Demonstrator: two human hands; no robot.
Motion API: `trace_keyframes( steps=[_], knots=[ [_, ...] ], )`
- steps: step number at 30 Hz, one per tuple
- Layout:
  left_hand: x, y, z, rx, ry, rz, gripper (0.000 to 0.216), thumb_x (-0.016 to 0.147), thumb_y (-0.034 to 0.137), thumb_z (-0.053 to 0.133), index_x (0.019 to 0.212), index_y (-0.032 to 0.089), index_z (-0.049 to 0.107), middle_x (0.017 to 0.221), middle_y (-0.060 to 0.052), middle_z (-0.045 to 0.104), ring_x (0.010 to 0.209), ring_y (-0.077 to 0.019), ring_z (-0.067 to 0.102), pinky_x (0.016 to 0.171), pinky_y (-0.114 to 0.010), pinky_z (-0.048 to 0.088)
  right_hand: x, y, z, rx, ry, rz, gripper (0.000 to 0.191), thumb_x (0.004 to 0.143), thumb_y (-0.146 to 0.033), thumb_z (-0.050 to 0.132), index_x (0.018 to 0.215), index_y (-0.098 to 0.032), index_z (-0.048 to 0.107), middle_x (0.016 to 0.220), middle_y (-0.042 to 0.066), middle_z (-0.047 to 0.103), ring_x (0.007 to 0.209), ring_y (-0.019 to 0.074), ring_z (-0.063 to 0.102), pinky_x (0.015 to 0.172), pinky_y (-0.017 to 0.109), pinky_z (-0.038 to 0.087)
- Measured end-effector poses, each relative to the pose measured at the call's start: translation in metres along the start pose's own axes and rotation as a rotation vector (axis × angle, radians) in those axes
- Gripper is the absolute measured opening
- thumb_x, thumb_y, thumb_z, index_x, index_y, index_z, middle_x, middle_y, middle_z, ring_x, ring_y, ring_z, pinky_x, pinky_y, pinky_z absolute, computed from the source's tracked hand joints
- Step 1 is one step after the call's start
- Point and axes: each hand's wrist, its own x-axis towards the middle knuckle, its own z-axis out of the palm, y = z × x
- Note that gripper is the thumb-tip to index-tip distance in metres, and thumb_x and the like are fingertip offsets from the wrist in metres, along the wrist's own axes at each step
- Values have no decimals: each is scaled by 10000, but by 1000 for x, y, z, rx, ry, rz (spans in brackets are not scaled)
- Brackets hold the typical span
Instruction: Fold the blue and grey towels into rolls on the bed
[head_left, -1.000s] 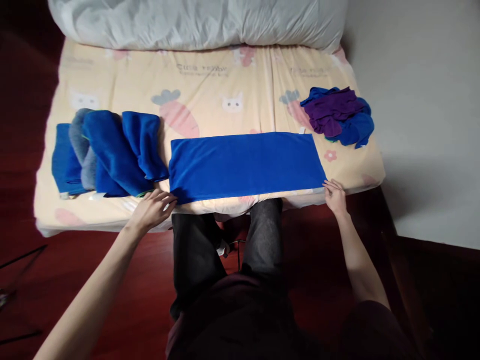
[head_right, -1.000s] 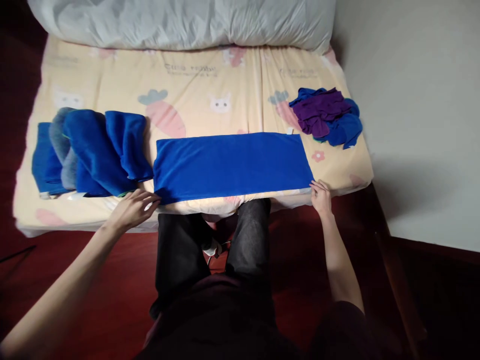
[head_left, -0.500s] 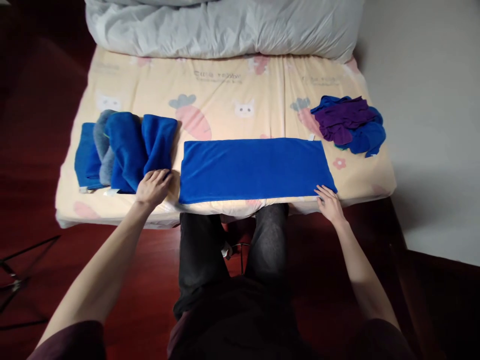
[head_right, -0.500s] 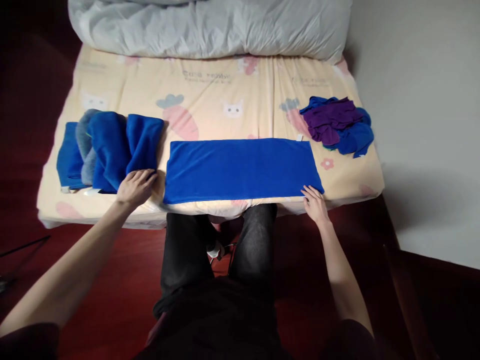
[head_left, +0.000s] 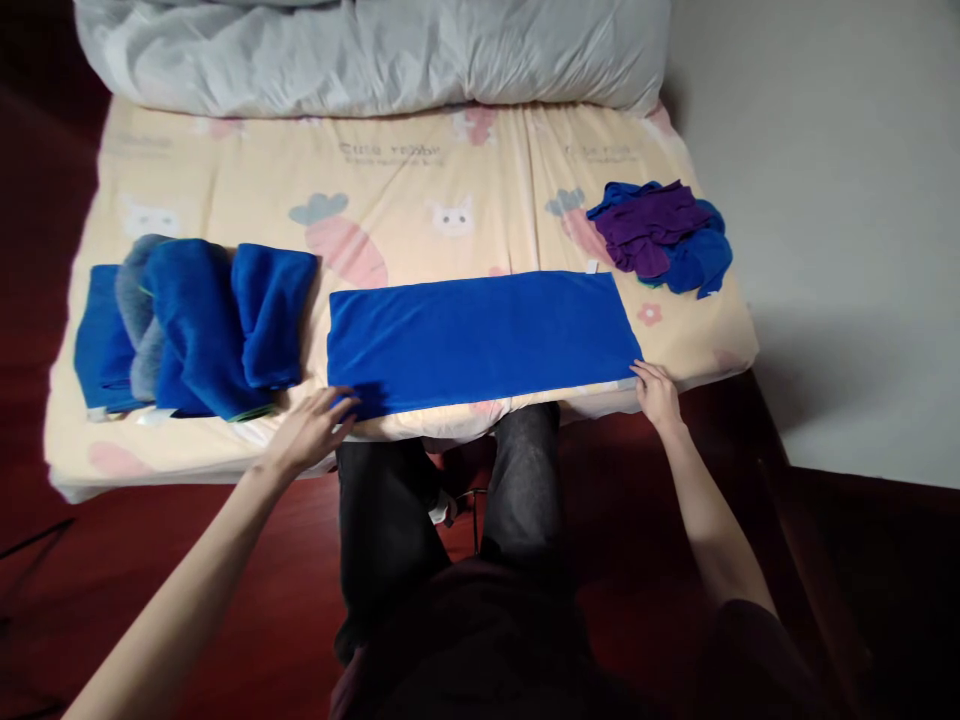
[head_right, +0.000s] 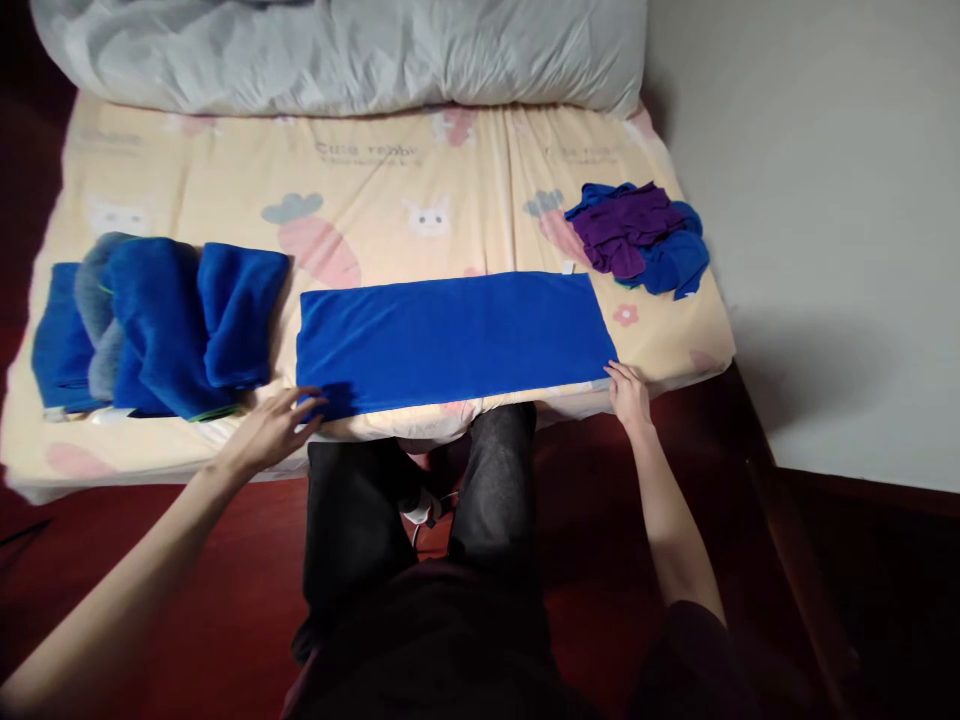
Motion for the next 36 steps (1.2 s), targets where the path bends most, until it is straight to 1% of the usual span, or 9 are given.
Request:
trace_keyframes(
  steps=[4,10,16,21,24,27,30,33,36],
  knots=[
    [-12,8,10,-55,-102,77,354,990,305,440,1122,236,762,1165,-150,717,1081,-321,680,975,-475,567,7,-1,3,-50,-2,11,446,944,-99,467,1246,-164,788,1351,121,738,1238,301,676,1159,491,543],
    [-14,-12,8,-67,-147,68,480,847,93,401,1121,222,773,1154,-151,734,1092,-329,689,951,-478,583,11,-5,-2,-78,-22,28,434,941,-108,461,1177,-167,821,1254,131,775,1179,308,697,1127,484,550],
    [-27,-28,1,-77,-92,6,486,853,155,387,1109,245,790,1157,-143,746,1100,-343,675,1000,-509,575,0,-18,-6,-102,-51,5,417,964,-110,443,1122,-144,828,1225,129,787,1149,285,704,1088,432,550],
    [-37,-21,4,-32,-138,-25,479,828,132,395,1058,254,797,1082,-143,756,1033,-343,685,980,-506,576,-9,-28,-14,-138,-91,5,445,890,-35,468,1099,-168,838,1227,107,792,1152,275,712,1097,428,550],
    [-33,-6,0,4,-163,-58,461,835,110,403,1051,209,798,1044,-183,752,1002,-371,693,937,-537,577,-5,-44,-25,-212,-177,56,437,832,11,485,1018,-149,846,1200,130,798,1161,285,718,1099,434,541],
    [-7,29,-11,6,-78,-91,445,890,145,415,1141,185,780,1146,-198,747,1108,-396,677,967,-578,562,11,-89,-26,-211,-219,33,390,907,-45,498,1107,-124,823,1276,176,767,1259,330,669,1114,503,508],
    [47,86,-10,-123,112,-96,498,985,258,424,1422,211,656,1508,-154,613,1413,-358,542,1178,-573,450,37,-166,-2,-18,-127,-65,420,1040,-210,455,1355,-138,722,1536,162,610,1458,342,516,1199,558,427],
    [110,142,16,-231,169,-108,604,1032,345,381,1597,156,478,1708,-146,381,1603,-345,311,1309,-603,246,63,-250,43,176,-154,-182,479,1081,-291,428,1513,-171,597,1693,105,430,1588,297,352,1304,544,294],
    [149,171,51,-309,111,-125,660,1039,387,337,1639,123,413,1741,-154,302,1647,-346,189,1327,-621,147,75,-302,87,248,-251,-242,528,1084,-247,393,1598,-169,488,1732,71,361,1635,246,256,1357,514,159]
  ],
)
